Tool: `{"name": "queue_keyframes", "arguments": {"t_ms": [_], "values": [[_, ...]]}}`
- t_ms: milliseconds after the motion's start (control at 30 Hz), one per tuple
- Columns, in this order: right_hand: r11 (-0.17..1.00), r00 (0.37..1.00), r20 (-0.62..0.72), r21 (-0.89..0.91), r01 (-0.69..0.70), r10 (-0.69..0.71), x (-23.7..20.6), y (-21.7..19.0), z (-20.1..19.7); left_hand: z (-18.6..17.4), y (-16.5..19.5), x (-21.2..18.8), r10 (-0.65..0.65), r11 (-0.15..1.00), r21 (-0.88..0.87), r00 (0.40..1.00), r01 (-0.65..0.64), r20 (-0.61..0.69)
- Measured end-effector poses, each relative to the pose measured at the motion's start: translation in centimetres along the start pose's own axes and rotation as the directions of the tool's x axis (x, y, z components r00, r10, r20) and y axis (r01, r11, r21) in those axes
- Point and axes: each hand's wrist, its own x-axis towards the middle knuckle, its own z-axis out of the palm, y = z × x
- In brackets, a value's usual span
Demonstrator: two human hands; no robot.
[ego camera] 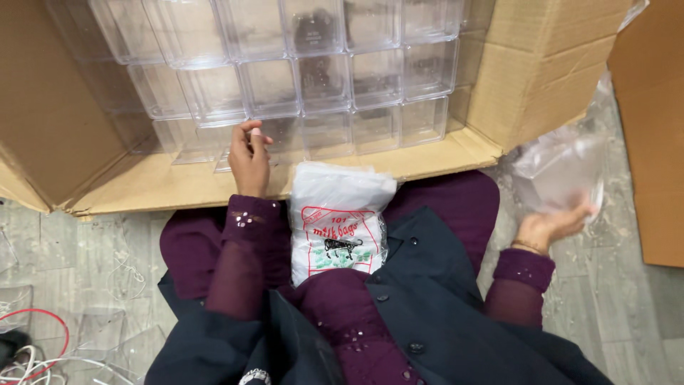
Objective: The person sits on the floor in front of an open cardboard box filled with small clear plastic containers. They take containers out of the box, open a plastic bag, place containers into the bag, and stack the containers back into the cardboard box.
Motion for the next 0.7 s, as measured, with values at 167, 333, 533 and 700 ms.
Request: {"name": "queue_keyframes", "arguments": {"t_ms": [167, 333, 533, 700], "values": [[0.909, 0.848, -0.361, -0.002, -0.417, 0.388, -0.1, 3.9, -2.1, 0.7, 0.1, 0.0, 0.084, 0.996, 0.033, 0.996, -0.085, 0.040], [0.710, 0.729, 0.179, 0.167, -0.684, 0.661, 5.2, 4.8, 4.3, -0.1, 1.0, 0.1, 0.121, 0.992, -0.023, 0.993, -0.122, -0.007], [0.730, 0.859, 0.198, -0.457, 0.508, -0.473, 9.6, 4.6, 10.3, -3.0, 1.4, 2.7, 0.208, 0.976, -0.034, 0.967, -0.215, -0.145], [0.723, 0.864, 0.274, -0.474, 0.503, -0.421, 6.2, 3.5, 17.9, -5.5, 1.9, 6.3, 0.208, 0.976, -0.004, 0.940, -0.217, -0.269]]}}
